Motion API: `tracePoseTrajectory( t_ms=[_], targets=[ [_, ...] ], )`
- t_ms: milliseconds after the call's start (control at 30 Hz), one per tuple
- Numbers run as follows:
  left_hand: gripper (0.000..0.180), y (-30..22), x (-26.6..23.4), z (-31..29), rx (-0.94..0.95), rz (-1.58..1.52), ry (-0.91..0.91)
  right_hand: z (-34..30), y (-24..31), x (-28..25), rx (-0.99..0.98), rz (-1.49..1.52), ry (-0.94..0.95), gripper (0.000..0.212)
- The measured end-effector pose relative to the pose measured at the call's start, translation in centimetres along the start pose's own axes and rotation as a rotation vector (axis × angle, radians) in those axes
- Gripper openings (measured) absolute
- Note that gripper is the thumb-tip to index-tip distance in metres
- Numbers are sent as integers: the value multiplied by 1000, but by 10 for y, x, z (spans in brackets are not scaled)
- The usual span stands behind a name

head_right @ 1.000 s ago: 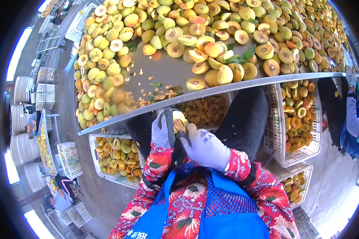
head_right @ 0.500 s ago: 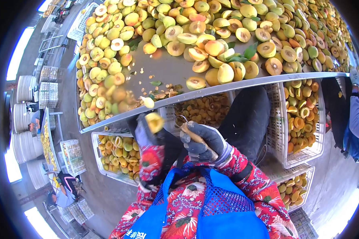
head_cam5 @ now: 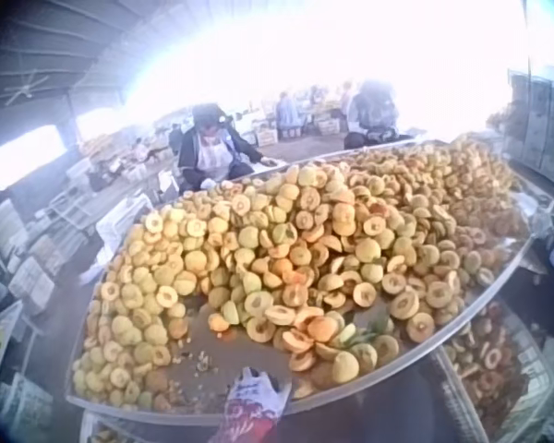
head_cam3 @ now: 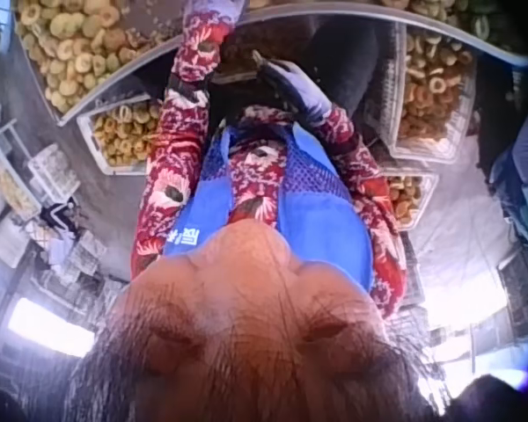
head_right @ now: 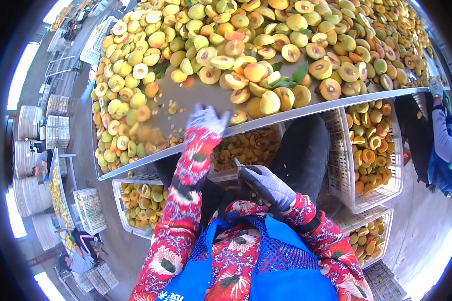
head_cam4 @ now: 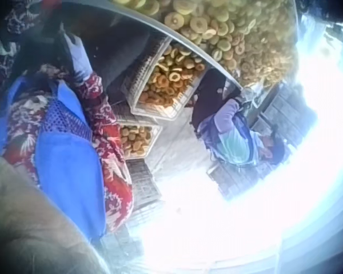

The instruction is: Using a pitting tool to remove pits from halved peaches.

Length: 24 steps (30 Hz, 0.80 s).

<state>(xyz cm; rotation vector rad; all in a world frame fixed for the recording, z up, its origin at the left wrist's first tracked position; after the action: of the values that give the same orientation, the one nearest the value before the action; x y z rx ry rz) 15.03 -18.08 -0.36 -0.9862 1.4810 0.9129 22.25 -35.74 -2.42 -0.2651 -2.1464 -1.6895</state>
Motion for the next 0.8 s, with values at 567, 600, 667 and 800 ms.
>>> tracePoseTrajectory(
  t_ms=[567,600,667,800],
  targets=[
    [39,12,31,-73,-233,-2144,409,8,54,18,-153,-643,-243,27],
    [38,9,30,-80,-272,-2241,447,8,53,20,-149,-644,-245,27],
    [38,14,37,-89,-314,-2163,443,9,51,25,-124,-761,-254,29],
    [35,31,18,-97,292,-834,-260,9,45,31,-132,-843,-260,29]
  ],
)
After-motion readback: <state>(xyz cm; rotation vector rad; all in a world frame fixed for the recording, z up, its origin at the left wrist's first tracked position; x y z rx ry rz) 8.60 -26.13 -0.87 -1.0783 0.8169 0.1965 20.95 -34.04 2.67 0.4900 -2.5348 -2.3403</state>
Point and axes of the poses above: each hand's wrist, its own z-axis towards the middle knuckle, its own x-axis out of the palm, y = z × x, the point moved 7 cm from there along z, towards the middle knuckle, and after that the axes turned 12 degrees about z, right-handed, at the moved point
